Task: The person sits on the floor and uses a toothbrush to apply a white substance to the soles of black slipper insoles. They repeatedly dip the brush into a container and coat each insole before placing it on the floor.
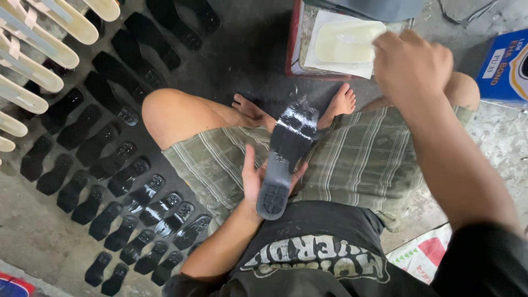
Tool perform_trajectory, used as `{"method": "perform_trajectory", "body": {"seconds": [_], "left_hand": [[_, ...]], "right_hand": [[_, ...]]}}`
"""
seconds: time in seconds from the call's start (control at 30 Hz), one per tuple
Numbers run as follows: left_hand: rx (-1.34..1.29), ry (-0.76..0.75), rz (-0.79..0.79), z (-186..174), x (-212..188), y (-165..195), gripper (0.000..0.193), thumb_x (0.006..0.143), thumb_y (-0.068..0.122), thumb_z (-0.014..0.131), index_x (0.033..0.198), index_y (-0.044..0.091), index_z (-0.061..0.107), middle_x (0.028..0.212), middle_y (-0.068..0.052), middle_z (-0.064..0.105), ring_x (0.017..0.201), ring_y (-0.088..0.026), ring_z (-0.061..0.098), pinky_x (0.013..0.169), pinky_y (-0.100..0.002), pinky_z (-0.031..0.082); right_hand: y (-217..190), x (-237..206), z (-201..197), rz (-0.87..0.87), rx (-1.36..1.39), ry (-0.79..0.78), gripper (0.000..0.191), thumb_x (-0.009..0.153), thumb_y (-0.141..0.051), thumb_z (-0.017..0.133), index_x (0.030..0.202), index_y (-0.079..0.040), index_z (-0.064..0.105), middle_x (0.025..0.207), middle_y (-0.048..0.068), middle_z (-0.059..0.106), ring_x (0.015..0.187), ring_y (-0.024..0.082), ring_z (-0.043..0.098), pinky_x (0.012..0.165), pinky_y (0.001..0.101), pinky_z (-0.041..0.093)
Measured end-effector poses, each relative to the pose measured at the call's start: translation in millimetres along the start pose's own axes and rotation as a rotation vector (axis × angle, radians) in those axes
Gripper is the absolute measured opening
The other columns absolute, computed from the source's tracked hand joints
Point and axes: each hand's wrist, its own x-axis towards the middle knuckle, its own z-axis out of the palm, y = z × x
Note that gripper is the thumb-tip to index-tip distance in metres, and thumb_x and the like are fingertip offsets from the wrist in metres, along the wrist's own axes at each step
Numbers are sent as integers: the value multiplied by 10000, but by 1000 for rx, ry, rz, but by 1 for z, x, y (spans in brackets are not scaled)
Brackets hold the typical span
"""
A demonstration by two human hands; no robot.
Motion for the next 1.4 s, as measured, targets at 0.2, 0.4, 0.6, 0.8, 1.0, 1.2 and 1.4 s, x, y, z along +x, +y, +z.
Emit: {"method": "perform_trajectory", "body": {"seconds": [0.2, 0.4, 0.6, 0.8, 1.0, 1.2, 1.4], "left_hand": [[47, -104, 98, 12, -4, 16, 1102, 885, 861, 419, 1578, 6, 349, 1532, -150, 499, 1428, -279, 470, 1257, -590, 251], [-36, -496, 67, 43, 8, 36, 1213, 892, 931, 296, 1680, 19, 162, 1662, -151, 362, 1529, -276, 384, 1331, -557, 133], [324, -523, 108, 68, -1, 16, 1261, 869, 978, 209, 1732, 72, 54, 1712, -190, 243, 1548, -363, 263, 1326, -523, 104], [253, -542, 74, 76, -12, 12, 1287, 808, 975, 143, 1721, 81, -13, 1742, -129, 159, 1612, -254, 200, 1363, -483, 115], [396, -567, 50, 73, -18, 12, 1301, 808, 980, 176, 1744, 100, -32, 1769, -123, 140, 1598, -228, 222, 1320, -441, 133], [414, -550, 62, 78, -21, 4, 1329, 760, 985, 166, 1730, 101, -41, 1777, -83, 140, 1633, -183, 200, 1356, -393, 187], [519, -650, 249, 87, -22, 9, 1210, 839, 970, 172, 1722, 166, -28, 1734, -140, 162, 1564, -219, 195, 1217, -288, 220]], "right_hand": [[7, 15, -22, -236, -309, -145, 96, 840, -317, 730, 887, -236, 711, 931, -45, 693, 748, 136, 701, 522, 296, 492], [-5, -30, -102, -29, 183, -76, 67, 916, -148, 736, 917, -99, 782, 931, 18, 762, 667, 196, 689, 503, 324, 484], [-72, -72, -95, 69, 1128, -299, 183, 941, -99, 735, 1122, -78, 747, 998, 70, 766, 843, 179, 750, 736, 292, 594], [-106, -85, -77, 47, 817, 163, 64, 1048, -48, 744, 1078, -60, 689, 1026, 103, 745, 902, 224, 729, 751, 306, 587], [-99, -80, -100, -9, 838, -32, 115, 861, -18, 768, 969, -41, 734, 936, 94, 769, 682, 171, 705, 544, 295, 526], [-91, -70, -92, -3, 799, 200, 143, 961, 75, 752, 1056, -7, 683, 1014, 123, 710, 857, 246, 709, 684, 305, 567], [-113, -93, -89, -61, 894, 135, 155, 982, -3, 805, 1056, -77, 692, 968, 70, 711, 808, 198, 706, 692, 293, 552]]}}
